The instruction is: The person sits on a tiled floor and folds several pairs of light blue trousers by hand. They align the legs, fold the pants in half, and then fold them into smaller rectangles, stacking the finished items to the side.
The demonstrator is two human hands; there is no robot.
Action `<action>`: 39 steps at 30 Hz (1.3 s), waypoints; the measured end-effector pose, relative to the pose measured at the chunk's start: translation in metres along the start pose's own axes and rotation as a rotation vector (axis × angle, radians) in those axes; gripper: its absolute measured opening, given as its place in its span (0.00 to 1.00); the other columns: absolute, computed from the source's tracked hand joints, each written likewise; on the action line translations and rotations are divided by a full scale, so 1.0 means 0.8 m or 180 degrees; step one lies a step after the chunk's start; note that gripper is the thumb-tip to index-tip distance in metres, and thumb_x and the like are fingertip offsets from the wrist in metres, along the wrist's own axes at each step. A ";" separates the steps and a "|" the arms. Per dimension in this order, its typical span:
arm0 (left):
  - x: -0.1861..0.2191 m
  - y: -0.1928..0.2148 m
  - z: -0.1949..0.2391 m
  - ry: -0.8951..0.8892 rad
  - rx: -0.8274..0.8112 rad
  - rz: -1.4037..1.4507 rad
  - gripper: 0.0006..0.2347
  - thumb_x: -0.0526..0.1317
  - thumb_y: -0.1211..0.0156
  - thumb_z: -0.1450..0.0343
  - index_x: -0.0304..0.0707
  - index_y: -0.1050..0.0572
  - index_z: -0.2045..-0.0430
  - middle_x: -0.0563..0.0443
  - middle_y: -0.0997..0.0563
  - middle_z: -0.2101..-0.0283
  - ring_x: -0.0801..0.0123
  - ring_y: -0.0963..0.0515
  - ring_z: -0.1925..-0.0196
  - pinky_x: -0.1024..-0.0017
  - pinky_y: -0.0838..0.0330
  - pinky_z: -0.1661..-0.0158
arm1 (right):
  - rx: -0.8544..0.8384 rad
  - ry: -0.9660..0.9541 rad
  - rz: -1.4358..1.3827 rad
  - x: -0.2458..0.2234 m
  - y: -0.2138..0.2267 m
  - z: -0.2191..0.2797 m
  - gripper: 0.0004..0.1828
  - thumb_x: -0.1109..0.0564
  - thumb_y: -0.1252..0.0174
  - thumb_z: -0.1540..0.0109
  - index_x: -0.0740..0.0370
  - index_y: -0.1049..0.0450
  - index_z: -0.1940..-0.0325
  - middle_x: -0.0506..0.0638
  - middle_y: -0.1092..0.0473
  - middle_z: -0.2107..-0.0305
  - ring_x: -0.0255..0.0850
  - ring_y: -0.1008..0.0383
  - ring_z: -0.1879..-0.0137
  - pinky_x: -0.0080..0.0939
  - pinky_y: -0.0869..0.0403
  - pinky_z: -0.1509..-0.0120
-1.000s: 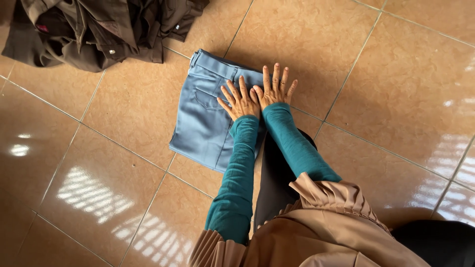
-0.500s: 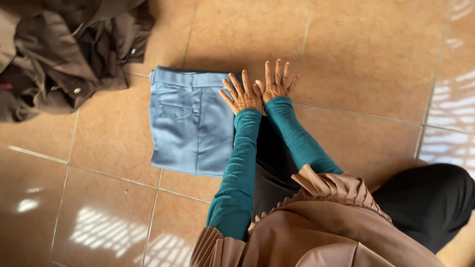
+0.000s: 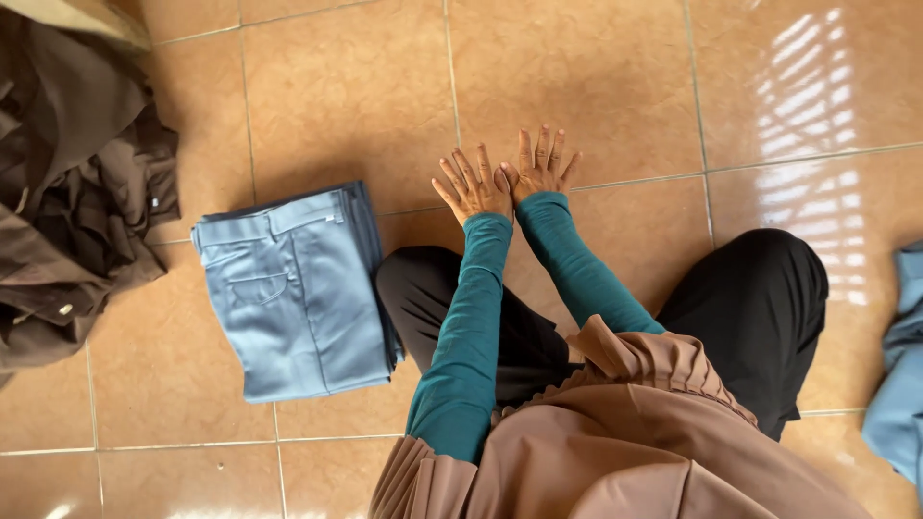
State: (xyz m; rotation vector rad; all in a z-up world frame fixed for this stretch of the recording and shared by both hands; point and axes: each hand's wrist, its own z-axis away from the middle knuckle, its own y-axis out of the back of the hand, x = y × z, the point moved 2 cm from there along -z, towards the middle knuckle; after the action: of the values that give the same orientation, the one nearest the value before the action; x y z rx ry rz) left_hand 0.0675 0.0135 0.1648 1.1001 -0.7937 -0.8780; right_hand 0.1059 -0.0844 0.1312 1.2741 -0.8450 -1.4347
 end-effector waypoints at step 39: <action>0.542 -0.192 0.532 -0.5049 -0.0172 -0.0679 0.24 0.53 0.70 0.20 0.62 0.55 0.25 0.43 0.54 0.21 0.46 0.64 0.20 0.38 0.79 0.28 | 0.1782 -0.4357 -0.0806 0.612 0.080 0.506 0.38 0.30 0.71 0.27 0.39 0.67 0.16 0.51 0.72 0.21 0.52 0.78 0.17 0.72 0.68 0.20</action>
State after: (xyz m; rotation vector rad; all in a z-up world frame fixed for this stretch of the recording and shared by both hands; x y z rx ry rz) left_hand -0.1449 -0.5761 0.1745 0.2248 -1.9031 -1.9483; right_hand -0.2474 -0.6161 0.1378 0.5975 -2.1357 -2.3760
